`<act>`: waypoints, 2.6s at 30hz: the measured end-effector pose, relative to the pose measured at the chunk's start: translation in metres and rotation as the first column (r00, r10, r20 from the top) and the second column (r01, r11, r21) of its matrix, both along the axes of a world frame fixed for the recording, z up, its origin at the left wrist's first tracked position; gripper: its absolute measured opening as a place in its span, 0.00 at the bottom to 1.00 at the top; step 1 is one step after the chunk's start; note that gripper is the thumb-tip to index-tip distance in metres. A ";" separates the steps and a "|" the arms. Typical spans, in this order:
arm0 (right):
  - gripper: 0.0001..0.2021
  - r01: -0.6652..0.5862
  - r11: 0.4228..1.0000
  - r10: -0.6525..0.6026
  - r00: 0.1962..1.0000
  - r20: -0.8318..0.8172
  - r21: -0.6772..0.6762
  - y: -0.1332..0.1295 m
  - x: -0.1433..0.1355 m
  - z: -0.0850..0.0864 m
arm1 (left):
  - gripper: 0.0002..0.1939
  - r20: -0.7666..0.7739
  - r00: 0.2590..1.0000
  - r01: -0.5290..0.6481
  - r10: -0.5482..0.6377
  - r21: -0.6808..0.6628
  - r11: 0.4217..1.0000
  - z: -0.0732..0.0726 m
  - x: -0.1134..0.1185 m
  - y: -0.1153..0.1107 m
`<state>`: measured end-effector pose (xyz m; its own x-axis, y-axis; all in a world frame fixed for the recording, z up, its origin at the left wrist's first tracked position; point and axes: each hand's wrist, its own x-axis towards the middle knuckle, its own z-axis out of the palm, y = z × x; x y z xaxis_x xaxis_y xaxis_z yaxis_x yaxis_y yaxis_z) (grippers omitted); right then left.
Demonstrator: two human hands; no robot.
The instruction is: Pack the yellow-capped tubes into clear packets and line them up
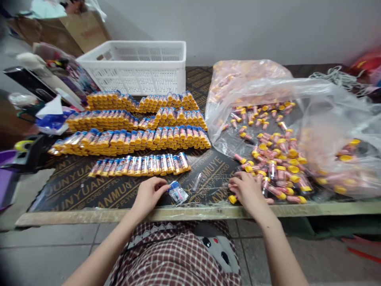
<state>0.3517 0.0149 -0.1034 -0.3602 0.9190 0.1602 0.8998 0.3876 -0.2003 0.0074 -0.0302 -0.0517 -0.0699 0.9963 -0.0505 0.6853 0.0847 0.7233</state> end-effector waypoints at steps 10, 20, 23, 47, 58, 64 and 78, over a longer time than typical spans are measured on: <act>0.06 -0.079 0.986 0.060 0.990 -0.131 -0.145 -0.019 -0.039 0.019 | 0.06 -0.183 0.982 0.023 -0.039 -0.086 0.996 -0.016 0.018 0.005; 0.12 -0.001 0.989 -0.084 0.816 -0.572 -0.147 -0.029 -0.058 0.030 | 0.06 -0.147 0.989 0.015 -0.008 0.043 0.999 -0.014 0.020 0.001; 0.08 0.054 0.991 -0.122 0.734 -0.669 -0.122 -0.038 -0.074 0.040 | 0.07 -0.004 1.000 -0.012 0.012 0.028 1.000 -0.010 0.019 0.002; 0.16 0.110 0.994 -0.039 0.454 -0.890 0.013 -0.072 -0.123 0.051 | 0.17 0.824 0.263 -0.234 0.502 -0.451 0.862 0.019 0.032 0.003; 0.22 0.062 0.990 0.075 0.514 -0.855 0.124 -0.078 -0.128 0.046 | 0.19 0.790 0.253 -0.322 0.559 -0.476 0.819 0.020 0.029 0.004; 0.22 -0.065 0.989 0.149 0.538 -0.830 0.136 -0.080 -0.133 0.049 | 0.18 0.789 0.346 -0.358 0.508 -0.390 0.849 0.014 0.032 0.001; 0.28 -0.283 0.950 0.278 0.561 -0.780 0.135 -0.077 -0.139 0.040 | 0.21 0.832 0.331 -0.056 0.446 -0.455 0.889 0.023 0.043 -0.010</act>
